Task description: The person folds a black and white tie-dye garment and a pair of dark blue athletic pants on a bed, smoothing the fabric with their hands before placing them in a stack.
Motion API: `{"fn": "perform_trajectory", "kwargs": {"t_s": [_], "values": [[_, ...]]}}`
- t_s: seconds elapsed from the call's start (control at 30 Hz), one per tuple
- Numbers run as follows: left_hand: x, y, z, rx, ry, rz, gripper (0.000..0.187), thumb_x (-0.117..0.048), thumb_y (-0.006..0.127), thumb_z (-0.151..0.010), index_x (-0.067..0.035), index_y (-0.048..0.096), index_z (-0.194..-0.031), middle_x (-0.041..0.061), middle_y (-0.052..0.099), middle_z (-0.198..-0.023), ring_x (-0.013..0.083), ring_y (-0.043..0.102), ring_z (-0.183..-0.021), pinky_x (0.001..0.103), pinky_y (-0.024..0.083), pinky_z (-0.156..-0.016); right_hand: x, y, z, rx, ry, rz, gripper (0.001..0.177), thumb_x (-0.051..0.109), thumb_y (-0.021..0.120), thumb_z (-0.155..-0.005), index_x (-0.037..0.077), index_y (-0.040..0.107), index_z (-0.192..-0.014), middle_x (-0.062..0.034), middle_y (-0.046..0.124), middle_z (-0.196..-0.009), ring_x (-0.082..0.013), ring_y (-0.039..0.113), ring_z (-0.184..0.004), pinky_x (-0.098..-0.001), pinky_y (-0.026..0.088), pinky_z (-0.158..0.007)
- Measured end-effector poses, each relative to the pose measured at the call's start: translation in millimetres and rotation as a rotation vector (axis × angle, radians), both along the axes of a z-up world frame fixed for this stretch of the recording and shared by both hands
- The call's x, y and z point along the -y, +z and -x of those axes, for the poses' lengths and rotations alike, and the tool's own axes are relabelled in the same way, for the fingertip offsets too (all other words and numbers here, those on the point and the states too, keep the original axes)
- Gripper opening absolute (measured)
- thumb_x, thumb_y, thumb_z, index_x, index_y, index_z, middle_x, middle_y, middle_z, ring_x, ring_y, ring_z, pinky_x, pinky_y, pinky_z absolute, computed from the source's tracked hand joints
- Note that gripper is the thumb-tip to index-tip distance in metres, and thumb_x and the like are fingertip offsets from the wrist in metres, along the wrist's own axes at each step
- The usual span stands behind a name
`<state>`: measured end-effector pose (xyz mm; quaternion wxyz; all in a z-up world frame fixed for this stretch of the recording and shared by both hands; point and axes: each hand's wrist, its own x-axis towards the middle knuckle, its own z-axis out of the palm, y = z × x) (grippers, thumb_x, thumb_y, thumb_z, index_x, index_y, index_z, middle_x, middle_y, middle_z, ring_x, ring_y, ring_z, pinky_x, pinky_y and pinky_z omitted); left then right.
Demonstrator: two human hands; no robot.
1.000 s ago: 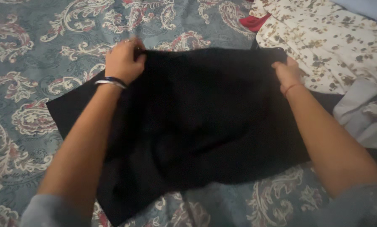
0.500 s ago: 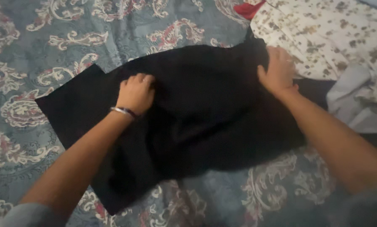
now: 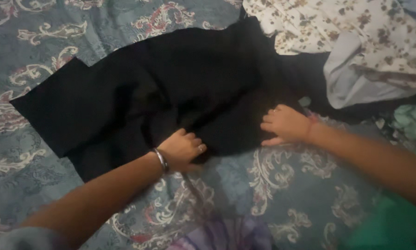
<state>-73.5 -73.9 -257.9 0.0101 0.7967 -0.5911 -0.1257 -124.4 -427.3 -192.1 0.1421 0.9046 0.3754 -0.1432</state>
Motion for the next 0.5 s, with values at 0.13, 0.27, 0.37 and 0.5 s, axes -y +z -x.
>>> {"fn": "perform_trajectory", "kwargs": {"t_s": [0.13,0.27,0.37,0.5], "values": [[3.1,-24.2,7.6,0.050,0.200,0.043,0.044,-0.028,0.068,-0.081,-0.013,0.063,-0.122,0.007,0.067,-0.114,0.0263,0.064,-0.107,0.041,0.051,-0.085,6.9,-2.1,12.5,0.038,-0.095,0.164,0.058,0.050,0.078,-0.070,0.014,0.062,-0.113,-0.0070,0.061,-0.107,-0.0269,0.060,-0.102,-0.0443,0.046,-0.084],[1.6,-41.3,3.8,-0.212,0.618,0.283,0.026,-0.015,0.055,-0.094,-0.014,0.065,-0.118,0.013,0.072,-0.115,0.0358,0.069,-0.104,0.047,0.054,-0.086,13.6,-0.5,12.9,0.099,-0.149,0.316,0.076,0.039,0.082,-0.068,0.019,0.052,-0.134,-0.0057,0.057,-0.118,-0.0248,0.057,-0.114,-0.0441,0.044,-0.090],[6.4,-40.8,-17.3,-0.439,0.804,0.518,0.025,-0.019,0.053,-0.098,-0.013,0.062,-0.120,0.022,0.073,-0.104,0.0438,0.068,-0.099,0.050,0.052,-0.088,22.1,0.2,17.0,0.168,-0.260,0.299,0.085,0.033,0.083,-0.068,0.021,0.046,-0.144,-0.0050,0.057,-0.122,-0.0238,0.056,-0.117,-0.0459,0.044,-0.092],[9.9,-22.6,-38.7,-0.423,0.803,0.855,0.021,-0.017,0.054,-0.095,-0.011,0.062,-0.114,0.021,0.074,-0.103,0.0437,0.070,-0.097,0.051,0.054,-0.085,37.4,-4.4,11.6,0.241,-0.391,0.196,0.086,0.024,0.083,-0.062,0.019,0.050,-0.140,-0.0031,0.063,-0.114,-0.0233,0.062,-0.111,-0.0457,0.044,-0.094]]}}
